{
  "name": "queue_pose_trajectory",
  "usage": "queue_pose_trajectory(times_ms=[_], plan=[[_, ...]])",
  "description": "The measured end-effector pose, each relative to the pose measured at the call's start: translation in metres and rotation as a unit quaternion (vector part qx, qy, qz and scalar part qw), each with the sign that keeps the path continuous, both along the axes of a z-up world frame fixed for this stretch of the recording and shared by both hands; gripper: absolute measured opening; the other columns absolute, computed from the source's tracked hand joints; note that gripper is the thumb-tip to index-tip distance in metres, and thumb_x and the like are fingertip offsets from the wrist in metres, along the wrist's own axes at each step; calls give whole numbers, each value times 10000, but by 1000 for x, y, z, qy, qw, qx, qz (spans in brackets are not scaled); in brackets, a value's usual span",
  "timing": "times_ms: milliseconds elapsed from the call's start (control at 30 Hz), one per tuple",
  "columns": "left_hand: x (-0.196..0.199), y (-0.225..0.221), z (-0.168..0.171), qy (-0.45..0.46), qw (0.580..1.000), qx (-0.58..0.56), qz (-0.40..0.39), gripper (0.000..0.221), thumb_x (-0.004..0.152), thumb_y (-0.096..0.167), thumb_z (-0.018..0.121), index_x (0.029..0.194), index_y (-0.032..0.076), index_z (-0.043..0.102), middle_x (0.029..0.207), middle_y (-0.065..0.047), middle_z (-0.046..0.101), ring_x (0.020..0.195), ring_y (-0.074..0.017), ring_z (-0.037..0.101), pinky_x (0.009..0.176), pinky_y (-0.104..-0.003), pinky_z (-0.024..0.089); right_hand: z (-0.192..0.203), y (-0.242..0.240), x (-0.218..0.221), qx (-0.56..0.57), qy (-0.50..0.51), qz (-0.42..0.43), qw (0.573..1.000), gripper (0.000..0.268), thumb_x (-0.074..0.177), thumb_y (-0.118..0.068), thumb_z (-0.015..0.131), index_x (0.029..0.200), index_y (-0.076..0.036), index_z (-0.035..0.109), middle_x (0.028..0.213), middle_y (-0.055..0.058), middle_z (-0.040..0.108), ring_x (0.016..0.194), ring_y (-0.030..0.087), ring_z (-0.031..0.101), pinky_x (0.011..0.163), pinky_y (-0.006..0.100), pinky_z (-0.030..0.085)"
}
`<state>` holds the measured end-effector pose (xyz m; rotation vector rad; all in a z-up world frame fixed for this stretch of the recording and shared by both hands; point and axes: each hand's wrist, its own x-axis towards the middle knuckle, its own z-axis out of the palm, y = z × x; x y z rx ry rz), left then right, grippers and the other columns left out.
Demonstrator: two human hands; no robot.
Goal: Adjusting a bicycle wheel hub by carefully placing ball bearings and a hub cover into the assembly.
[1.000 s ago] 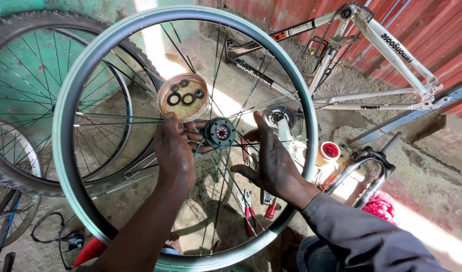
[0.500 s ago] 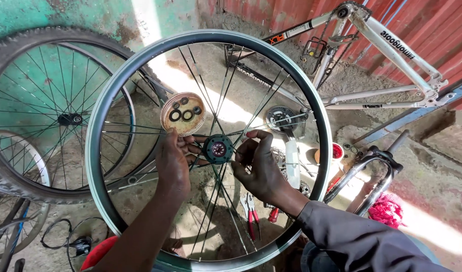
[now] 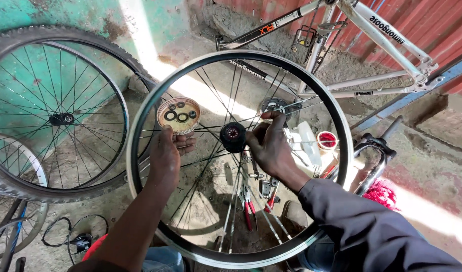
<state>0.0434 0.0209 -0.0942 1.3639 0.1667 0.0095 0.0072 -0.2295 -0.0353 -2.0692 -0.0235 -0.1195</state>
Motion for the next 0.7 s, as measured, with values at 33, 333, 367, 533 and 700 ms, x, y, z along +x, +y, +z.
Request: queue_pose_trajectory(times_ms=[33,333,367,533,700], plan=[[-1,-1,4,1,1000,0,0,512,1138,365,321,889,-2,578,1191,-311,701,1088,-431,722,904,-554,638,-3,-4,2,0,1,0,1000,554,920,-256,605,1315,-59,272,841,112,705,749,326,661,746,461,489],[-2,-10,17,-5,999,-31,-22,533,1146,339,304,932,-46,604,1210,-354,670,1129,-463,697,874,-565,640,-19,-19,10,-61,8,-20,998,504,916,-274,598,1277,-84,303,823,138,714,772,404,680,767,536,478],[-5,-13,25,15,999,-40,-26,519,1139,325,314,915,-42,604,1154,-319,692,1108,-432,711,858,-540,643,-17,-18,9,-49,7,-14,999,472,927,-252,574,1271,-73,305,820,153,710,765,407,677,770,534,474],[-17,-24,28,41,997,-33,-56,532,1139,314,311,945,-79,613,1204,-364,679,1194,-477,675,961,-593,624,-16,-13,4,-28,17,-6,999,419,949,-215,515,1289,-72,316,821,147,722,757,375,685,795,510,502],[-9,-31,6,62,997,-13,-38,453,1092,322,418,1039,-58,657,1005,-273,700,1117,-398,692,1064,-540,598,-16,-4,-2,1,29,27,999,361,997,-220,478,1292,-96,311,804,127,721,733,340,676,793,483,524]])
